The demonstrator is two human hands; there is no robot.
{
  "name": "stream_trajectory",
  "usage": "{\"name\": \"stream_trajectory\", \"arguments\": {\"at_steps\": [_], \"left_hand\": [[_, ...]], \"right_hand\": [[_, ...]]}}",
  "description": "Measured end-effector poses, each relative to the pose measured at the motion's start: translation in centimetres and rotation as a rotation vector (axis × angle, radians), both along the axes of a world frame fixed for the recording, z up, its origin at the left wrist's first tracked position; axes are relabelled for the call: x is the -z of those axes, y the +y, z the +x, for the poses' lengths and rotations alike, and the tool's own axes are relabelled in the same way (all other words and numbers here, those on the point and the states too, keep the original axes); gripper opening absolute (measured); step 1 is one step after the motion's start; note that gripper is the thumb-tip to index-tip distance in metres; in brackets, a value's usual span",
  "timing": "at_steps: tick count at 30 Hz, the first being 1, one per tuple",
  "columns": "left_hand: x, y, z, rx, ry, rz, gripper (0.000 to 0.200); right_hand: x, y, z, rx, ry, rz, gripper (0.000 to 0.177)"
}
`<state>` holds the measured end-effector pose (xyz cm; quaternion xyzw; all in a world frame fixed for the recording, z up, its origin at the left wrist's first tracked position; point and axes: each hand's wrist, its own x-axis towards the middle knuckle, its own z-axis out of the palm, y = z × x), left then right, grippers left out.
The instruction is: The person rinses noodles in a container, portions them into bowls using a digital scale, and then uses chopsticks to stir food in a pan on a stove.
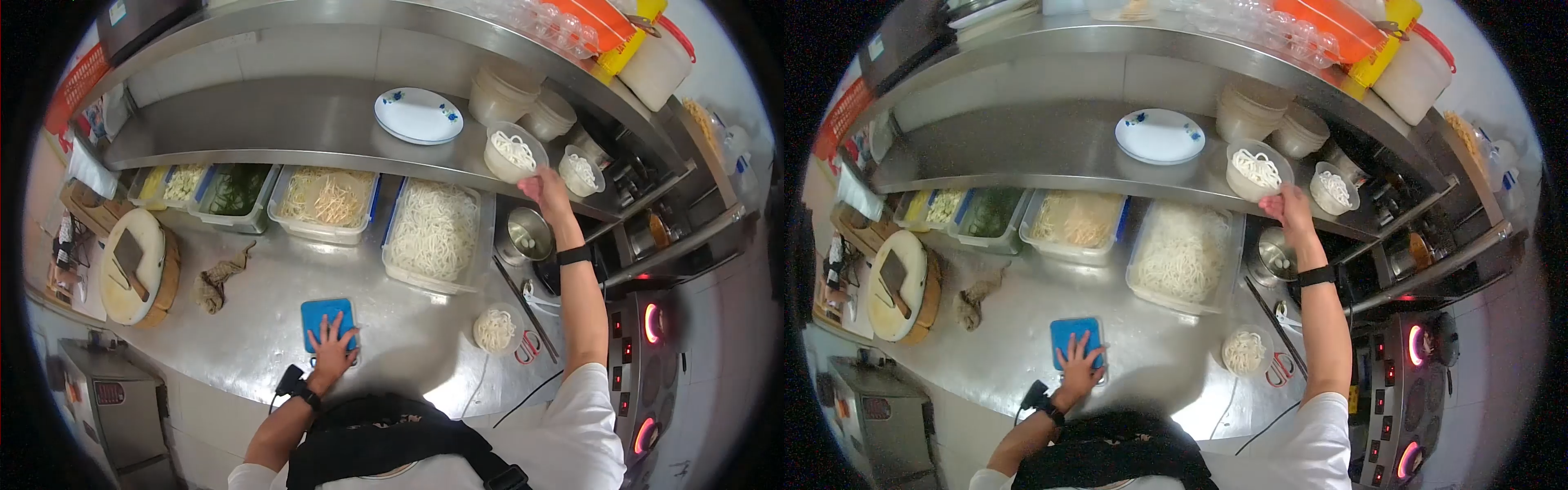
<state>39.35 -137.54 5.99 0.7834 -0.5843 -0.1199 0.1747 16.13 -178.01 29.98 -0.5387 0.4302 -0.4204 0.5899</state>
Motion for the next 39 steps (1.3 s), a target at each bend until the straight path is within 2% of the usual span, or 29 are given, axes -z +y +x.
{"name": "stream_trajectory", "arguments": {"at_steps": [1,3,5,7,8,9,10,11,12,14,15,16,18,21,22,24,25,26,28,31,33,36,37,39], "left_hand": [[-0.4,0.4,0.9,-0.014,0.027,0.01,0.043],[-0.7,1.1,2.9,-0.01,0.043,0.041,0.04],[0.6,2.2,4.9,-0.005,0.026,0.054,0.038],[0.7,3.2,6.1,-0.132,0.031,-0.034,0.041],[0.5,3.5,6.4,-0.23,-0.005,-0.059,0.043],[0.9,3.9,6.8,-0.232,-0.005,-0.029,0.043],[1.9,4.0,7.5,-0.406,0.009,-0.117,0.049],[2.8,4.4,8.1,-0.578,0.018,-0.208,0.055],[3.4,4.7,8.7,-0.578,0.011,-0.195,0.055],[4.4,5.1,9.8,-0.712,0.024,-0.163,0.068],[5.0,5.3,10.5,-0.693,-0.051,-0.221,0.075],[4.8,5.4,10.9,-0.676,-0.05,-0.193,0.075],[4.4,4.7,11.7,-0.878,0.028,0.061,0.072],[5.2,4.9,13.5,-0.894,0.057,0.169,0.062],[5.3,5.3,13.8,-0.89,0.056,0.173,0.062],[5.6,6.0,14.0,-0.873,0.69,-0.14,0.051],[4.0,5.6,12.9,-0.877,0.708,-0.2,0.041],[4.2,5.7,12.8,-0.88,0.706,-0.215,0.041],[4.4,5.9,13.3,-0.756,0.425,-0.343,0.033],[-0.4,4.1,12.0,-0.722,0.466,-0.436,0.025],[-3.4,3.3,11.7,-0.606,0.477,-0.464,0.02],[-8.5,2.5,12.4,-0.588,0.494,-0.562,0.018],[-10.1,1.8,13.1,-0.649,0.566,-0.625,0.015],[-15.4,-0.6,13.5,-0.579,0.806,-0.843,0.013]], "right_hand": [[-0.2,-0.3,-0.2,0.003,-0.005,0.006,0.025],[-0.7,-0.7,-1.2,0.207,0.175,-0.232,0.027],[1.8,-5.2,-5.1,0.497,0.513,-0.598,0.04],[2.5,-7.9,-8.7,0.604,0.724,-0.625,0.049],[3.7,-9.7,-10.9,0.676,1.037,-0.736,0.043],[4.0,-11.7,-13.0,0.473,0.938,-0.319,0.037],[4.3,-11.6,-13.9,0.456,0.836,-0.382,0.034],[5.5,-13.0,-15.3,0.52,0.943,-0.574,0.034],[5.3,-12.0,-15.2,0.551,0.947,-0.588,0.031],[3.4,-7.8,-14.7,0.504,0.873,-0.488,0.024],[3.1,-5.6,-14.7,0.509,0.883,-0.466,0.024],[3.1,-3.3,-15.0,0.462,0.79,-0.526,0.02],[4.3,0.8,-16.1,0.383,0.635,-0.577,0.014],[6.4,9.9,-17.3,0.306,0.44,-0.529,0.011],[7.7,12.8,-17.9,0.306,0.49,-0.455,0.01],[11.0,18.8,-18.2,0.309,0.473,-0.354,0.007],[12.8,21.4,-18.1,0.329,0.446,-0.238,0.007],[15.6,23.3,-18.7,0.33,0.452,-0.176,0.006],[19.7,26.1,-18.1,0.305,0.502,-0.174,0.005],[21.1,27.5,-17.1,0.185,0.549,-0.214,0.012],[19.0,27.6,-16.9,0.097,0.864,-0.2,0.021],[14.1,27.7,-15.5,0.184,0.92,-0.244,0.026],[13.8,27.4,-14.9,0.187,0.903,-0.258,0.026],[13.5,26.6,-13.9,0.035,0.79,-0.226,0.029]]}}
